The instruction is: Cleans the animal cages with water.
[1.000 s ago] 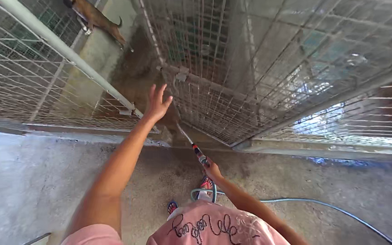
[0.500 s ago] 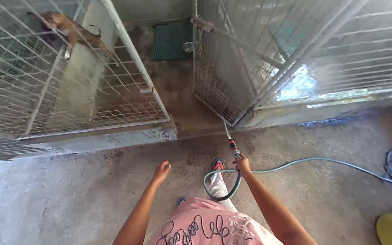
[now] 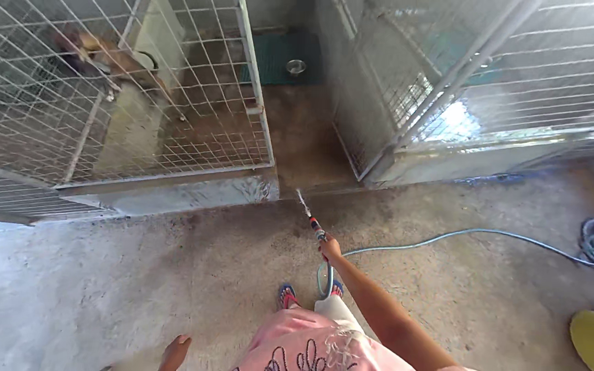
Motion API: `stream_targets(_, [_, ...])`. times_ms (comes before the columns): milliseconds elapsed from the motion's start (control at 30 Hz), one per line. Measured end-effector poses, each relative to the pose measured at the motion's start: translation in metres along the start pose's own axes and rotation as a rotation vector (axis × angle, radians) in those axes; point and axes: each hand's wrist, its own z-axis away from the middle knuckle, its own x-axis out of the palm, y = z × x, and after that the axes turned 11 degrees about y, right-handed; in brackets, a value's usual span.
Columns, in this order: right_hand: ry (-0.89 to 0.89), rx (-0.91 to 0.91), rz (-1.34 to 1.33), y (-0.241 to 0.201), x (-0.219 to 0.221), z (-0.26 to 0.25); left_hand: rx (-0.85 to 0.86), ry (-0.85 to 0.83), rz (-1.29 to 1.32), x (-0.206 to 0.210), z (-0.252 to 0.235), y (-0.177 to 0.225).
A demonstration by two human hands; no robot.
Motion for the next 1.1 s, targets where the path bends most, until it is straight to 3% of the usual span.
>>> stream_targets(367, [-0.04,-0.03,0.057,-0.007,0.027,0.007,0.244,-0.134,0.048,0.031,0.034,0.075])
stream_targets(500, [-0.023,-0.034,0.058,-0.006,0.028,0.006,0.251,-0.133,0.047,0.029,0.036,0.072])
stream_targets(800, [-0.022,-0.037,0.1,-0.006,0.025,0.007,0.136,-0.15,-0.055,0.03,0.022,0.024])
stream_targets(1100, [0.025,-0.054,-0.001,-0.02,0.013,-0.004,0.2,-0.149,-0.025,0.026,0.01,0.058])
